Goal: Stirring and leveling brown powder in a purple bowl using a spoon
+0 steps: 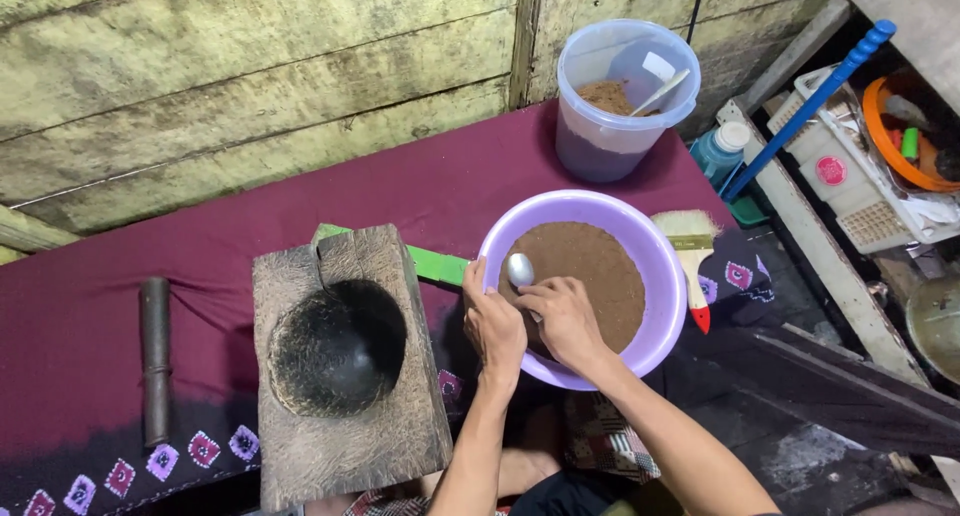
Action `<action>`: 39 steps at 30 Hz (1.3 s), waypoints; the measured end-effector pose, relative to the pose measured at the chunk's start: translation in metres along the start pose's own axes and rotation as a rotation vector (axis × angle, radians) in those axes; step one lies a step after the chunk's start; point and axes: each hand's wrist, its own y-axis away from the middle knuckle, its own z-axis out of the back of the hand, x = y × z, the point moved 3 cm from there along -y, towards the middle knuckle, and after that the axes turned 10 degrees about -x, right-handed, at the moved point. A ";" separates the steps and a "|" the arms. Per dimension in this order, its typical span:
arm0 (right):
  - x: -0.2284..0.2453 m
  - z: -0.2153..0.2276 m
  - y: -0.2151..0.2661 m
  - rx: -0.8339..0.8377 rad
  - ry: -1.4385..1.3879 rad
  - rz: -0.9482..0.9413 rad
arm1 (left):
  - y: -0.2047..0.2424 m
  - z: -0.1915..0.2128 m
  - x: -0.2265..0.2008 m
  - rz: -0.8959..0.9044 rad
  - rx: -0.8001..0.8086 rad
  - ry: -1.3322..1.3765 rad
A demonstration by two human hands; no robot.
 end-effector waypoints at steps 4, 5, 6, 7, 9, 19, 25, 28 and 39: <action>-0.017 -0.002 0.000 -0.107 0.051 0.006 | 0.002 -0.005 0.010 -0.059 -0.070 0.010; -0.024 -0.010 0.003 -0.063 0.058 -0.036 | 0.003 -0.005 0.010 -0.069 -0.082 0.024; -0.030 -0.019 0.003 -0.022 0.062 -0.073 | 0.001 -0.004 0.009 -0.082 -0.098 0.037; -0.026 -0.014 0.003 -0.027 0.059 -0.072 | 0.001 -0.003 0.009 -0.087 -0.100 0.036; -0.021 -0.002 0.003 -0.109 0.100 -0.038 | 0.002 -0.004 0.008 -0.098 -0.105 0.047; -0.015 0.002 -0.017 -0.015 0.033 -0.016 | -0.001 0.000 0.003 -0.006 -0.011 -0.002; 0.001 0.002 -0.019 0.059 -0.019 0.023 | 0.000 0.003 0.005 0.022 -0.003 -0.029; -0.001 0.007 -0.016 0.032 0.051 0.012 | -0.002 0.007 -0.003 0.024 0.001 -0.003; -0.034 0.000 -0.011 0.108 -0.037 -0.109 | -0.003 0.005 -0.003 -0.114 -0.104 0.014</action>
